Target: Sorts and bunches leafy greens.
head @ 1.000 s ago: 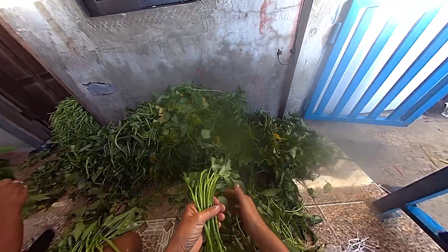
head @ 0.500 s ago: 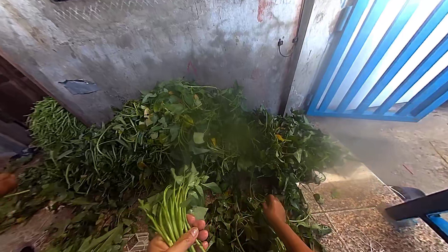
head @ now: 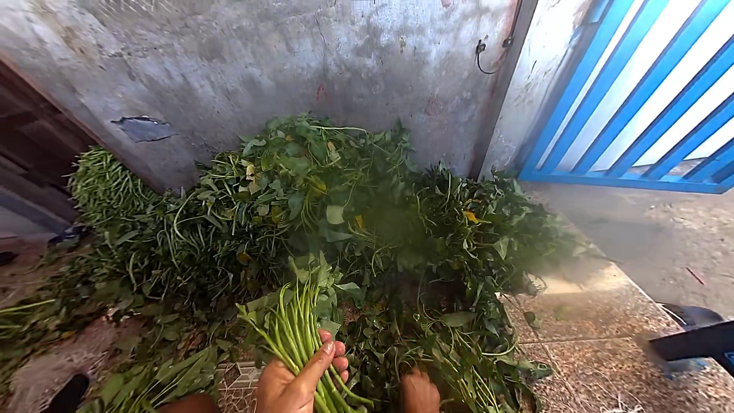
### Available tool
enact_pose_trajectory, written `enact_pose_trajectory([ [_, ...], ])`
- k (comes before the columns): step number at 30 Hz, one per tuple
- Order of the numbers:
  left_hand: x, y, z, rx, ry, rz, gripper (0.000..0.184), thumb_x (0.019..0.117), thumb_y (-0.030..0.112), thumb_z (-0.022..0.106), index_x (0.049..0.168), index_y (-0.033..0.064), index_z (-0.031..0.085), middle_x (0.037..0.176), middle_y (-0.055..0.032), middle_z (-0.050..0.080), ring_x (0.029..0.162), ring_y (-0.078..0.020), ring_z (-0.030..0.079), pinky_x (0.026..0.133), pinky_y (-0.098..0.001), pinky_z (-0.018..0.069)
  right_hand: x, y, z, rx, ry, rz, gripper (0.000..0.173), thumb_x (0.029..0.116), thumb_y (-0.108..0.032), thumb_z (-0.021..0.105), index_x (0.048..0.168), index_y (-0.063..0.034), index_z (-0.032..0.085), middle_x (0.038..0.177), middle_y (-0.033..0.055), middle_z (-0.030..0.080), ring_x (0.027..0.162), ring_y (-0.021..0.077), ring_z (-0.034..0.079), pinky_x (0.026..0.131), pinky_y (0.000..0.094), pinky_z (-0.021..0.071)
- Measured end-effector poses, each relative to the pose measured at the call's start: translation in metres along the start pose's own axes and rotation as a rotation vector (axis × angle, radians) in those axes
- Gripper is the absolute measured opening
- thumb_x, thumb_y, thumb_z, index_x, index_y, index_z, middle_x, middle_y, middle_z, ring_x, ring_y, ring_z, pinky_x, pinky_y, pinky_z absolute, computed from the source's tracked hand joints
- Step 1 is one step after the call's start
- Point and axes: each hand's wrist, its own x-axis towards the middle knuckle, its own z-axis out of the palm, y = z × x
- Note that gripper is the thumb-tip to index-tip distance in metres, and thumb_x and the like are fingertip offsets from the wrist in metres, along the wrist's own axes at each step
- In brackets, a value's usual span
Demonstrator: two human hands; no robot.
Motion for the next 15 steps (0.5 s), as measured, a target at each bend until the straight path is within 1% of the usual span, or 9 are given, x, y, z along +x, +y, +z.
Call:
enact_pose_trajectory([
  [2, -0.002, 0.002, 0.0, -0.003, 0.024, -0.002, 0.01, 0.0996, -0.006, 0.057, 0.109, -0.0055, 0.06, 0.082, -0.0168, 0.074, 0.068, -0.0257, 0.074, 0.063, -0.0382, 0.0645, -0.01, 0.014, 0.007, 0.2, 0.101, -0.081, 0.03, 0.0965, -0.024, 0.06, 0.117, -0.0072, 0.075, 0.134, 0.0228, 0.063, 0.128, 0.043, 0.057, 0.099, 0.0619, 0.0492],
  [3, -0.002, 0.003, -0.001, -0.005, 0.036, -0.003, 0.01, 0.0998, -0.005, 0.058, 0.109, -0.006, 0.061, 0.082, -0.0172, 0.073, 0.067, -0.0258, 0.074, 0.062, -0.0382, 0.0643, -0.018, 0.017, 0.008, 0.327, 0.221, -0.165, 0.03, 0.0967, -0.026, 0.06, 0.115, -0.0071, 0.075, 0.127, 0.022, 0.066, 0.123, 0.042, 0.06, 0.098, 0.0608, 0.0499],
  [5, -0.001, 0.001, -0.005, -0.007, 0.049, 0.002, 0.01, 0.0988, -0.005, 0.059, 0.109, -0.007, 0.062, 0.082, -0.018, 0.073, 0.067, -0.0261, 0.073, 0.061, -0.0379, 0.0639, -0.036, 0.014, 0.0, 0.567, 0.454, -0.324, 0.029, 0.0979, -0.024, 0.059, 0.111, -0.0022, 0.073, 0.111, 0.0194, 0.071, 0.11, 0.0383, 0.066, 0.093, 0.059, 0.0522],
  [6, 0.0, 0.0, -0.006, -0.007, 0.05, 0.009, 0.01, 0.0981, -0.006, 0.06, 0.107, -0.0073, 0.062, 0.082, -0.0184, 0.072, 0.066, -0.0261, 0.073, 0.06, -0.0375, 0.0637, -0.045, 0.009, -0.008, 0.662, 0.505, -0.37, 0.028, 0.0988, -0.021, 0.058, 0.111, -0.0004, 0.072, 0.104, 0.0173, 0.072, 0.101, 0.0346, 0.07, 0.089, 0.0571, 0.0546],
  [8, 0.001, -0.003, -0.006, 0.001, 0.042, 0.01, 0.009, 0.0969, -0.007, 0.061, 0.106, -0.0076, 0.063, 0.081, -0.0189, 0.072, 0.065, -0.0258, 0.072, 0.058, -0.0366, 0.063, -0.064, 0.001, -0.025, 0.783, 0.518, -0.432, 0.025, 0.1004, -0.019, 0.056, 0.112, 0.0003, 0.068, 0.095, 0.0136, 0.074, 0.088, 0.0276, 0.073, 0.082, 0.0522, 0.0581],
  [10, 0.001, -0.004, -0.006, 0.026, 0.033, -0.009, 0.01, 0.0956, -0.007, 0.063, 0.106, -0.0073, 0.063, 0.082, -0.019, 0.072, 0.065, -0.0258, 0.071, 0.057, -0.0362, 0.0622, -0.08, -0.008, -0.041, 0.847, 0.582, -0.545, 0.023, 0.1002, -0.016, 0.056, 0.111, 0.0008, 0.068, 0.093, 0.012, 0.073, 0.087, 0.0241, 0.072, 0.081, 0.049, 0.0587],
  [12, 0.0, -0.006, -0.006, 0.045, 0.005, -0.021, 0.011, 0.0943, -0.007, 0.065, 0.105, -0.0075, 0.064, 0.082, -0.0191, 0.071, 0.065, -0.0264, 0.071, 0.058, -0.037, 0.0624, -0.098, -0.018, -0.056, 0.953, 0.622, -0.669, 0.02, 0.1012, -0.012, 0.056, 0.111, 0.0006, 0.068, 0.091, 0.0077, 0.071, 0.082, 0.0168, 0.07, 0.077, 0.0387, 0.0594],
  [13, 0.0, -0.008, -0.007, 0.052, -0.011, -0.02, 0.01, 0.094, -0.007, 0.066, 0.104, -0.0073, 0.065, 0.082, -0.0191, 0.071, 0.065, -0.0265, 0.071, 0.058, -0.0375, 0.0626, -0.108, -0.024, -0.065, 1.059, 0.593, -0.722, 0.017, 0.1023, -0.01, 0.055, 0.11, 0.001, 0.067, 0.088, 0.0055, 0.069, 0.077, 0.0126, 0.067, 0.073, 0.0318, 0.0586],
  [15, 0.0, -0.009, -0.008, 0.055, -0.026, -0.021, 0.01, 0.094, -0.005, 0.067, 0.103, -0.0069, 0.065, 0.082, -0.0194, 0.071, 0.065, -0.0266, 0.071, 0.059, -0.0379, 0.0626, -0.122, -0.031, -0.08, 1.285, 0.442, -0.763, 0.016, 0.104, -0.007, 0.052, 0.11, 0.002, 0.064, 0.082, 0.0047, 0.066, 0.068, 0.0109, 0.063, 0.064, 0.0275, 0.0556],
])
